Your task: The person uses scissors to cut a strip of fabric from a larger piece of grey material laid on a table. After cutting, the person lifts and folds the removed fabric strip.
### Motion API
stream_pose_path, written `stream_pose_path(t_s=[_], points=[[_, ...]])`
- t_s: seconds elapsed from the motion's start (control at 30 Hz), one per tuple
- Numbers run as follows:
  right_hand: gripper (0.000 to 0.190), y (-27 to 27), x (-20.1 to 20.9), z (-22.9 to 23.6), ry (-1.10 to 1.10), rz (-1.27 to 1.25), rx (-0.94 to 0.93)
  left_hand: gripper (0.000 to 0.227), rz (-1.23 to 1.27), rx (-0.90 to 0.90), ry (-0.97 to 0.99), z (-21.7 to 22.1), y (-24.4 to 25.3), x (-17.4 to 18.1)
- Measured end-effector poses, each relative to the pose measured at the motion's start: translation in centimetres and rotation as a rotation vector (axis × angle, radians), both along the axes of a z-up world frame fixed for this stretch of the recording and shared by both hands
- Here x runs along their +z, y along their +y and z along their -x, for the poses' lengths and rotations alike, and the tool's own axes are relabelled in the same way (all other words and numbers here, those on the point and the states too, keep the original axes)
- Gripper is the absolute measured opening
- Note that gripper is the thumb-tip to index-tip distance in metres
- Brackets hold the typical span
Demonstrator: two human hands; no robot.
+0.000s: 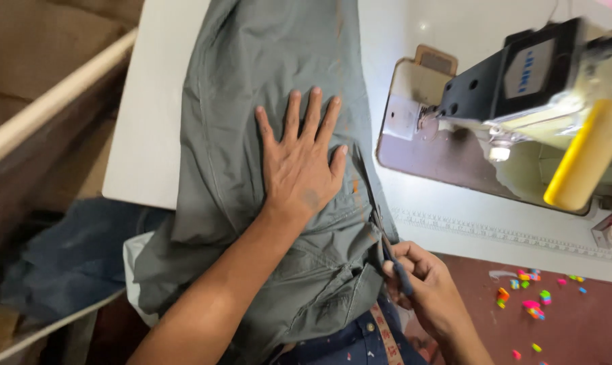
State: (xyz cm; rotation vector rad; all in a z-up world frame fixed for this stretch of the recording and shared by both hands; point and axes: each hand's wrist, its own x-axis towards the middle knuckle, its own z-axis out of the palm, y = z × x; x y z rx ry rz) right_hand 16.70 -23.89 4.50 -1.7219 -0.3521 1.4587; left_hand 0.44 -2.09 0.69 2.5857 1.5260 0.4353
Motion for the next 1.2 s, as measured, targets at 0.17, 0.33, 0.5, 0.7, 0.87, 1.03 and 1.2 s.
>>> stream_pose_path(t_s=[0.17,0.33,0.5,0.7,0.87,1.03,1.2], points=[[0.028,0.8,0.1,-3.0,0.084,-0.054,0.133,0.054,-0.105,-0.081,0.029,-1.0,4.4,1.4],[0.030,0.5,0.3,-3.7,0.159,-0.132,0.144,0.070,-0.077,-0.301,0.078,-1.2,7.9,0.5],[0.033,-0.4,0.6,-4.4,0.179,-0.073,0.132,0.086,0.096,-0.219,-0.023,-1.0,7.6,0.2],[0.019,-0.6,1.9,-5.4,-0.019,0.087,0.209,0.084,0.143,-0.156,0.039,-2.1,8.0,1.5],[0.019,-1.1,1.3,-5.7,-0.006,0.094,0.172,0.080,0.060,-0.192,0.008,-2.2,7.3,1.0],[0.018,-2.2,-0.4,-5.1,0.076,0.022,0.136,0.063,0.066,-0.339,-0.117,-1.7,5.6,0.7],[0.023,-0.6,-0.9,-2.6,0.083,-0.017,0.147,0.067,0.076,-0.275,-0.123,-1.9,5.9,0.4]])
